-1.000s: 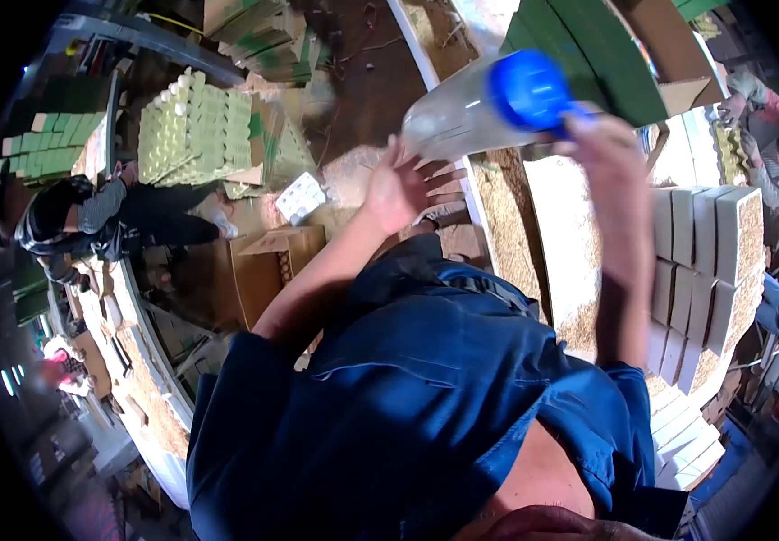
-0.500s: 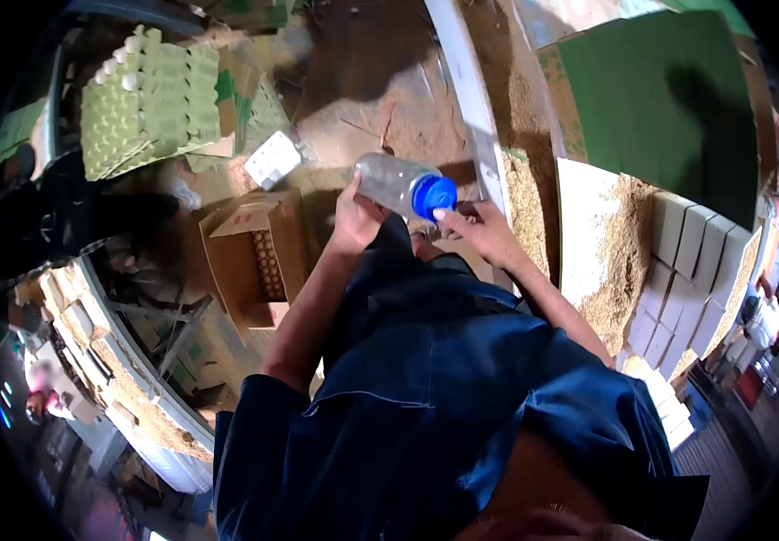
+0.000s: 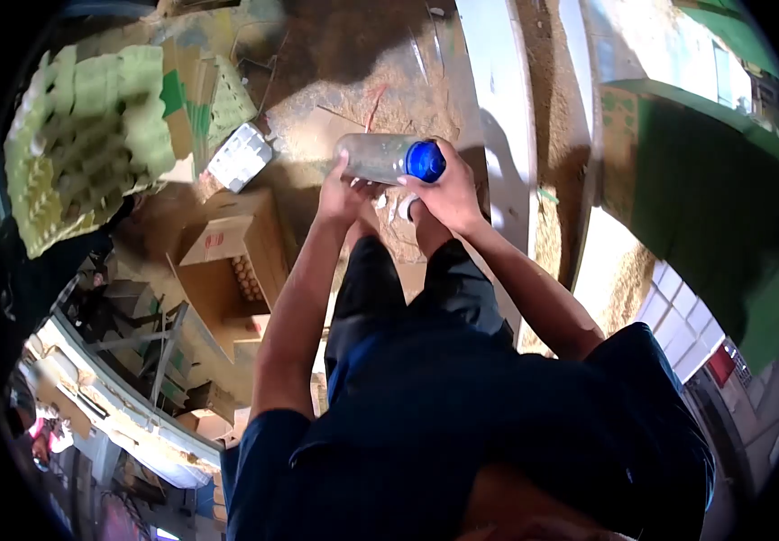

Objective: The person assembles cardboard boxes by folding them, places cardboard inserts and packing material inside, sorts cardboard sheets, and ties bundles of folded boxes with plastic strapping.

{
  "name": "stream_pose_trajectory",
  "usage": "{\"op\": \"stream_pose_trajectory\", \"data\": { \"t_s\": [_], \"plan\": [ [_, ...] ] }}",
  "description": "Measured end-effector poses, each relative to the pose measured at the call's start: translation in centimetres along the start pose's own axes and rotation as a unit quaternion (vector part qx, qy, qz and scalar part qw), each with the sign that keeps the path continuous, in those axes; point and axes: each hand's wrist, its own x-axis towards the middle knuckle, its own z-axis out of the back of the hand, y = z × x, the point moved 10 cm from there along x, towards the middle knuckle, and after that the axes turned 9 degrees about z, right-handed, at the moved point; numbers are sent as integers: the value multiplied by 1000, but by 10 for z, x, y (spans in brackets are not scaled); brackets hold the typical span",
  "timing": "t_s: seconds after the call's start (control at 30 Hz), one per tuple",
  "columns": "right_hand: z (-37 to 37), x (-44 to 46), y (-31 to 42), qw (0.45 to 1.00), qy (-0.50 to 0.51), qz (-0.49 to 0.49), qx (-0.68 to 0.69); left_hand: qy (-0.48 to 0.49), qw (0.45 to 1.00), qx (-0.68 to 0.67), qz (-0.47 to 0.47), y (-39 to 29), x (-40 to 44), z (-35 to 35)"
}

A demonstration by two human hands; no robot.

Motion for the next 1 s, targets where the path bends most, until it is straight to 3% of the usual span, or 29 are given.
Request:
{"op": "stream_pose_trajectory", "data": {
  "t_s": [0.1,0.13,0.2,0.27,0.33,0.37,0.4,0.47,0.53,0.6,0.63,0.73,0.8,0.87,0.9,0.93,1.0],
  "plan": [
    [-36,53,-74,999,-11,-26,43,-12,999,-31,12,20,27,44],
    [-47,75,-93,999,-13,-20,49,-45,990,117,-56,16,31,59],
    [-63,110,-131,998,-33,-33,46,-102,905,368,-189,17,24,69],
    [-72,136,-180,992,-86,-76,57,-179,770,523,-320,32,-3,63],
    [-78,160,-253,948,-215,-139,191,-278,676,677,-86,74,2,101],
    [-68,166,-269,923,-292,-157,197,-204,689,666,-201,68,0,79],
    [-58,170,-284,890,-370,-172,202,-200,691,666,-196,65,6,78],
    [-61,183,-368,812,-496,-220,215,-194,650,676,-290,50,-3,55],
    [-56,199,-399,755,-533,-296,240,-182,655,673,-292,47,-1,46],
    [-44,214,-406,696,-588,-289,293,-215,654,678,-256,46,0,55],
    [-36,227,-397,680,-600,-226,355,-235,660,671,-241,45,0,59],
    [-37,231,-400,622,-653,-240,358,-219,635,701,-239,42,2,57],
    [-42,248,-408,609,-654,-231,384,-221,620,704,-266,32,3,58],
    [-43,248,-423,588,-657,-222,416,-216,620,724,-211,32,6,66],
    [-37,259,-434,584,-654,-183,445,-221,605,729,-232,26,4,63],
    [-29,258,-421,617,-624,-189,441,-222,600,732,-234,21,5,61],
    [-20,266,-443,585,-653,-155,456,-227,608,730,-214,17,5,63]
  ]
}}
